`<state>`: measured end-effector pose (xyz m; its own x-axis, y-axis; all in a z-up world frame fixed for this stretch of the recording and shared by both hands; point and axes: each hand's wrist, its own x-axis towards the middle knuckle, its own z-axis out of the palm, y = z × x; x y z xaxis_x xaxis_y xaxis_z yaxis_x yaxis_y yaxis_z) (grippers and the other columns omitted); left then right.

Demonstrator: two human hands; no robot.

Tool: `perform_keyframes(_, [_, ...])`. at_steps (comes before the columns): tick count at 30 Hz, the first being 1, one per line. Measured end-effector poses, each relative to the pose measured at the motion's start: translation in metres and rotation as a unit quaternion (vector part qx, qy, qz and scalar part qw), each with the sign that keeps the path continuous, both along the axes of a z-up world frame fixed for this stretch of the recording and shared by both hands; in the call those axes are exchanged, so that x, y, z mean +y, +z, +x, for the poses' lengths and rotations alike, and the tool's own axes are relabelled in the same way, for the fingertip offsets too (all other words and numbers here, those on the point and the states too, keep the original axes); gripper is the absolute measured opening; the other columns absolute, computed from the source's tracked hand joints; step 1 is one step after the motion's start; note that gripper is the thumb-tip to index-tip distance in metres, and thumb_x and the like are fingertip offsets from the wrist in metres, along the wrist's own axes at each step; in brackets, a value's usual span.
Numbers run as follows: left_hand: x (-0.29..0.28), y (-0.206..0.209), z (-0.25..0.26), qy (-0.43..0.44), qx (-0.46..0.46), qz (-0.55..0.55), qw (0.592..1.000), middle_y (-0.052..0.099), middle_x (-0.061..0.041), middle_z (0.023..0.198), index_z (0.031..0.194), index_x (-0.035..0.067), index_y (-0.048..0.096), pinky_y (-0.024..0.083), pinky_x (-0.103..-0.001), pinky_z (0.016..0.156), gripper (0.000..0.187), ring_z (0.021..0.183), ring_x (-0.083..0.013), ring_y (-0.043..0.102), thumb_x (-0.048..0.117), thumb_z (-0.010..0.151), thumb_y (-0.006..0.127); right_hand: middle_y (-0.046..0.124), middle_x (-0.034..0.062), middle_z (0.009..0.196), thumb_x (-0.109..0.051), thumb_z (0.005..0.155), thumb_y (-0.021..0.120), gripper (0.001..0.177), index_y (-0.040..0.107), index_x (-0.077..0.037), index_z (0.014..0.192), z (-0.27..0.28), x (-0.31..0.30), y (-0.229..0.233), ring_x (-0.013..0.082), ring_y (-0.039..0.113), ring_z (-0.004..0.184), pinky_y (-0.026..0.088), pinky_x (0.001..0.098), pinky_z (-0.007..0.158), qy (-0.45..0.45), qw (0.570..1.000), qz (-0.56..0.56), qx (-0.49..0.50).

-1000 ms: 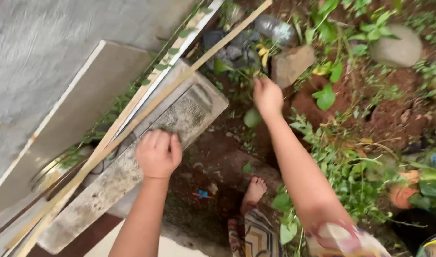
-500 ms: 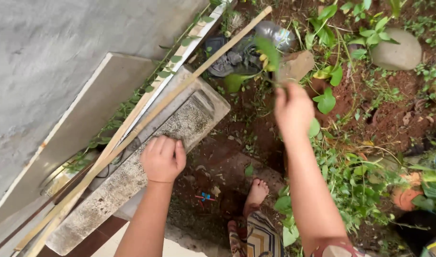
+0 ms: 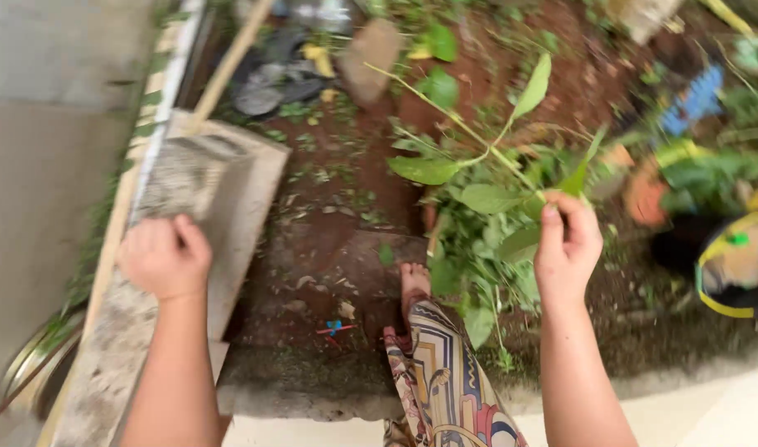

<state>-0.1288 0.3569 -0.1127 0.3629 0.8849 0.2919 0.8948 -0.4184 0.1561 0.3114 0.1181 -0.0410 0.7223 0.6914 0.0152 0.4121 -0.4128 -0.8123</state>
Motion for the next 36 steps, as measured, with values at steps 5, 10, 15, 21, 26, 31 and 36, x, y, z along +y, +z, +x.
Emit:
perform_keyframes(5, [-0.111, -0.069, 0.117, -0.031, -0.539, -0.367, 0.758, 0.068, -0.006, 0.083, 0.087, 0.013, 0.066, 0.049, -0.043, 0.059, 0.033, 0.068, -0.0235, 0.061, 0.031, 0.094, 0.038, 0.068, 0.0095, 0.11, -0.003, 0.106, 0.065, 0.008, 0.069, -0.002, 0.113, 0.002, -0.12, -0.051, 0.023, 0.059, 0.106, 0.047, 0.0328, 0.096, -0.008, 0.984, -0.07, -0.162])
perform_keyframes(10, [-0.237, 0.038, 0.273, -0.253, -0.307, -0.182, 0.899, 0.07, 0.001, 0.082, 0.078, 0.02, 0.068, 0.05, -0.048, 0.079, 0.013, 0.078, -0.0206, 0.068, 0.021, 0.09, 0.063, 0.072, 0.005, 0.098, -0.014, 0.114, 0.061, 0.018, 0.077, -0.015, 0.122, 0.008, -0.21, -0.174, 0.0226, 0.055, 0.093, 0.046, 0.041, 0.093, -0.061, 0.895, -0.39, -0.207])
perform_keyframes(15, [-0.239, 0.045, 0.24, -0.236, -0.311, -0.221, 0.894, 0.07, -0.001, 0.084, 0.081, 0.017, 0.071, 0.048, -0.044, 0.079, 0.01, 0.08, -0.0221, 0.067, 0.022, 0.089, 0.067, 0.062, 0.0181, 0.142, -0.032, 0.098, 0.066, 0.04, 0.079, -0.004, 0.124, -0.001, -0.211, -0.153, 0.0347, 0.054, 0.116, 0.046, 0.044, 0.1, -0.025, 0.864, -0.349, -0.361])
perform_keyframes(21, [-0.115, 0.034, 0.096, -0.061, -0.186, -0.058, 0.979, 0.068, -0.005, 0.094, 0.09, 0.017, 0.068, 0.042, -0.05, 0.089, 0.005, 0.094, -0.0293, 0.064, 0.016, 0.085, 0.066, 0.07, 0.0191, 0.119, -0.034, 0.096, 0.072, 0.026, 0.079, -0.01, 0.104, 0.016, -0.15, -0.044, 0.0378, 0.066, 0.105, 0.053, 0.0474, 0.091, 0.028, 0.873, -0.471, -0.122])
perform_keyframes(26, [-0.012, 0.021, 0.015, 0.069, -0.07, 0.074, 0.992, 0.058, -0.011, 0.129, 0.124, 0.009, 0.061, 0.024, -0.054, 0.117, 0.029, 0.13, -0.0315, 0.05, 0.018, 0.098, 0.071, 0.072, 0.0148, 0.106, -0.014, 0.087, 0.075, 0.014, 0.074, -0.008, 0.1, 0.002, 0.0, -0.016, 0.0362, 0.067, 0.1, 0.053, 0.0448, 0.086, 0.146, 0.941, -0.27, -0.147])
perform_keyframes(31, [0.021, 0.002, -0.003, 0.129, -0.059, 0.039, 0.989, 0.051, -0.015, 0.139, 0.133, 0.008, 0.054, 0.022, -0.052, 0.117, 0.042, 0.137, -0.031, 0.043, 0.023, 0.096, 0.068, 0.071, 0.0112, 0.108, 0.001, 0.086, 0.073, 0.018, 0.07, -0.005, 0.103, -0.055, 0.202, -0.022, 0.0339, 0.066, 0.104, 0.053, 0.0438, 0.093, 0.329, 0.927, -0.007, -0.178])
perform_keyframes(36, [0.021, 0.001, 0.0, 0.134, -0.038, 0.015, 0.99, 0.052, -0.015, 0.133, 0.126, 0.01, 0.055, 0.022, -0.053, 0.115, 0.042, 0.133, -0.0315, 0.044, 0.029, 0.091, 0.068, 0.067, 0.0082, 0.107, 0.0, 0.083, 0.074, 0.023, 0.071, -0.007, 0.105, -0.129, 0.347, -0.089, 0.032, 0.062, 0.105, 0.053, 0.0432, 0.093, 0.449, 0.864, 0.079, -0.213])
